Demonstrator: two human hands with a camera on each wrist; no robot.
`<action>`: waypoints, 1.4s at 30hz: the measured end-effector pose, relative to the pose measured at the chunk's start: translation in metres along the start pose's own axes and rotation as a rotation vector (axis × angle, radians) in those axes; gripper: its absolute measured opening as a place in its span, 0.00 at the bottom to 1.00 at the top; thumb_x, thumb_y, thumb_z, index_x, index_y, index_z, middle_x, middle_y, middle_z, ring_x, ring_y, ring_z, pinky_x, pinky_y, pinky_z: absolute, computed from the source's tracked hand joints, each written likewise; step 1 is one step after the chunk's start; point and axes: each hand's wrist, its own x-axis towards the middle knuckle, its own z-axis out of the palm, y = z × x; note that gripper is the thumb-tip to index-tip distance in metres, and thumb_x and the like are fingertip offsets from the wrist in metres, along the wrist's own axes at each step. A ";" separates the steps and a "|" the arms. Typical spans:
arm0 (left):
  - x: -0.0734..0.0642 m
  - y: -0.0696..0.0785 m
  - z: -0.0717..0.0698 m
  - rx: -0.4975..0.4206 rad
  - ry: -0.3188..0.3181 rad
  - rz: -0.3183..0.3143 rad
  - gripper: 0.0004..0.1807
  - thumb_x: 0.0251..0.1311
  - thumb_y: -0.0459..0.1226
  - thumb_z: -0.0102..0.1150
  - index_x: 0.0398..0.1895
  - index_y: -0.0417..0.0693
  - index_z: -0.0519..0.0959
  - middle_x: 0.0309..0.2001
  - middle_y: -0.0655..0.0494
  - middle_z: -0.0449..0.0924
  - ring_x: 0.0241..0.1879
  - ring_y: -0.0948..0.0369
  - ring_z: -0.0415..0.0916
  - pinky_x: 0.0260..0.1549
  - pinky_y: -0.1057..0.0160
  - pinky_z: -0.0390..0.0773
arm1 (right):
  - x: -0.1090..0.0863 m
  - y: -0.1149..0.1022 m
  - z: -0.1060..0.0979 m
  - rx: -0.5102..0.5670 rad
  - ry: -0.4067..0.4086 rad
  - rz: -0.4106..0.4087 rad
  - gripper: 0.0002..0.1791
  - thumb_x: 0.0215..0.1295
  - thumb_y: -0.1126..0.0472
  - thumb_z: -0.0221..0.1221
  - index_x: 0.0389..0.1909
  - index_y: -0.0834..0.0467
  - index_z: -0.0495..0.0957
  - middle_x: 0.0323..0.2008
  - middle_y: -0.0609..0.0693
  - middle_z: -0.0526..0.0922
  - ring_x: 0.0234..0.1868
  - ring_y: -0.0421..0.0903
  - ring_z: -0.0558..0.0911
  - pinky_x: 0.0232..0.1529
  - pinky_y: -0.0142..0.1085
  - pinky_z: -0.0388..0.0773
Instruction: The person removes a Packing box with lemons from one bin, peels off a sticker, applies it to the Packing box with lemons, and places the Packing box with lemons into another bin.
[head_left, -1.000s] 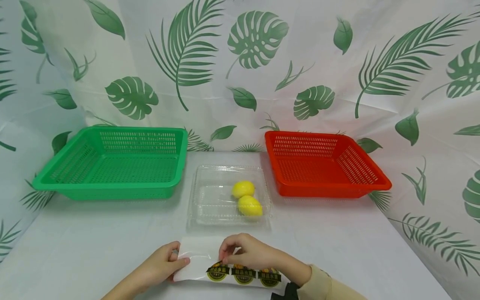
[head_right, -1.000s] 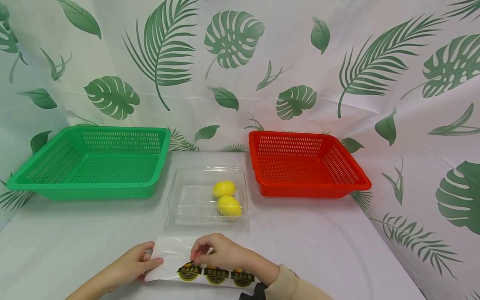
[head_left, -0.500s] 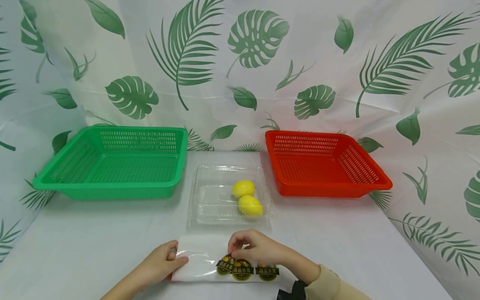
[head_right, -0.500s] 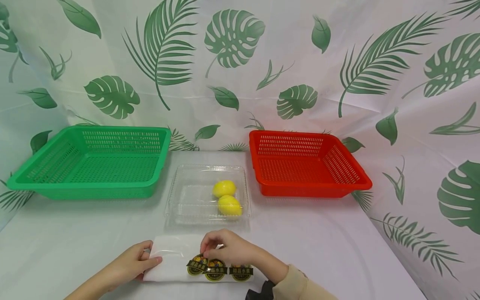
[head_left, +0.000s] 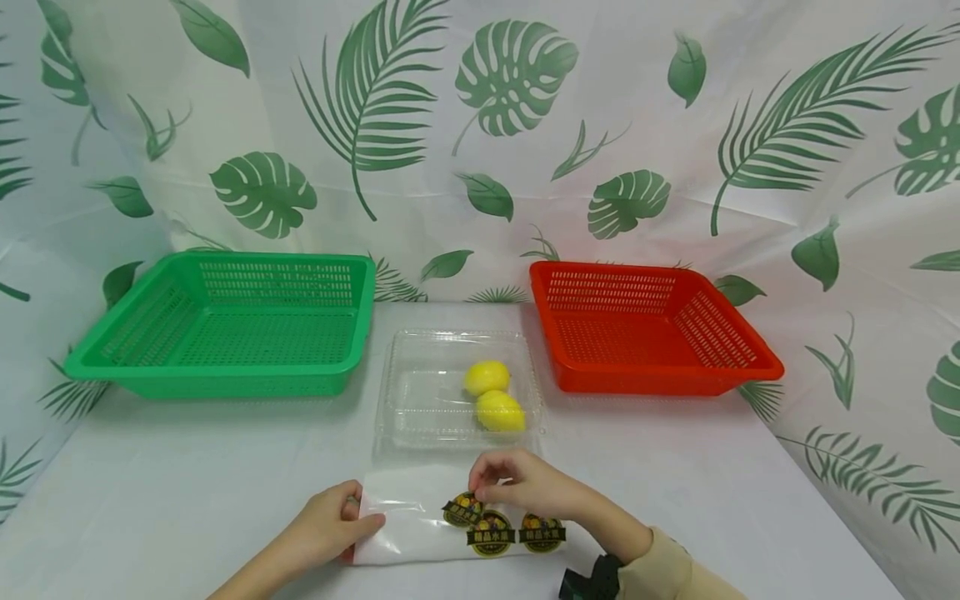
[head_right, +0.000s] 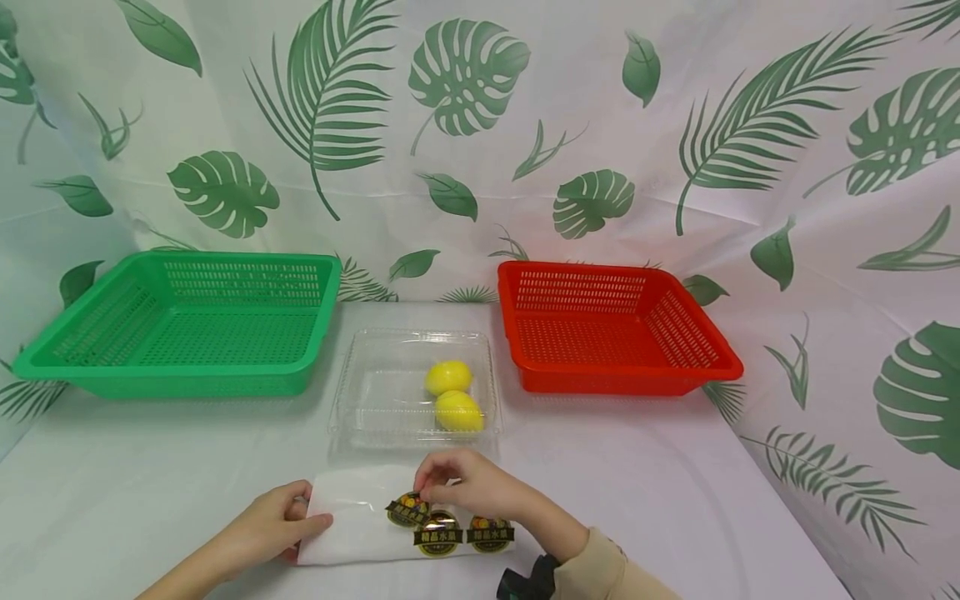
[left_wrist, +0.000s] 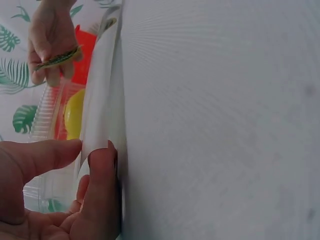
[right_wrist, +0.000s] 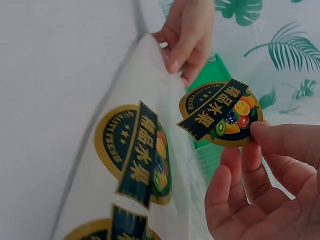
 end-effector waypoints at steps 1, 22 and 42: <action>-0.001 0.000 0.000 0.000 0.003 -0.006 0.16 0.55 0.41 0.61 0.32 0.39 0.68 0.19 0.57 0.74 0.15 0.61 0.71 0.16 0.66 0.71 | 0.000 0.000 -0.001 0.003 0.004 -0.001 0.05 0.62 0.68 0.55 0.36 0.66 0.75 0.33 0.50 0.77 0.36 0.40 0.77 0.41 0.32 0.77; -0.002 0.010 -0.016 -0.046 0.216 -0.026 0.17 0.55 0.38 0.61 0.42 0.36 0.71 0.27 0.52 0.72 0.23 0.59 0.75 0.21 0.64 0.79 | -0.004 -0.002 -0.011 -0.021 0.095 -0.019 0.07 0.62 0.67 0.55 0.37 0.66 0.77 0.33 0.53 0.79 0.34 0.40 0.77 0.39 0.35 0.78; 0.015 0.040 -0.006 -0.209 -0.054 0.235 0.17 0.61 0.39 0.55 0.44 0.31 0.75 0.39 0.42 0.78 0.38 0.48 0.76 0.35 0.61 0.80 | 0.002 -0.018 -0.012 -0.049 0.136 -0.018 0.08 0.63 0.64 0.56 0.39 0.64 0.78 0.32 0.50 0.79 0.31 0.41 0.76 0.35 0.38 0.77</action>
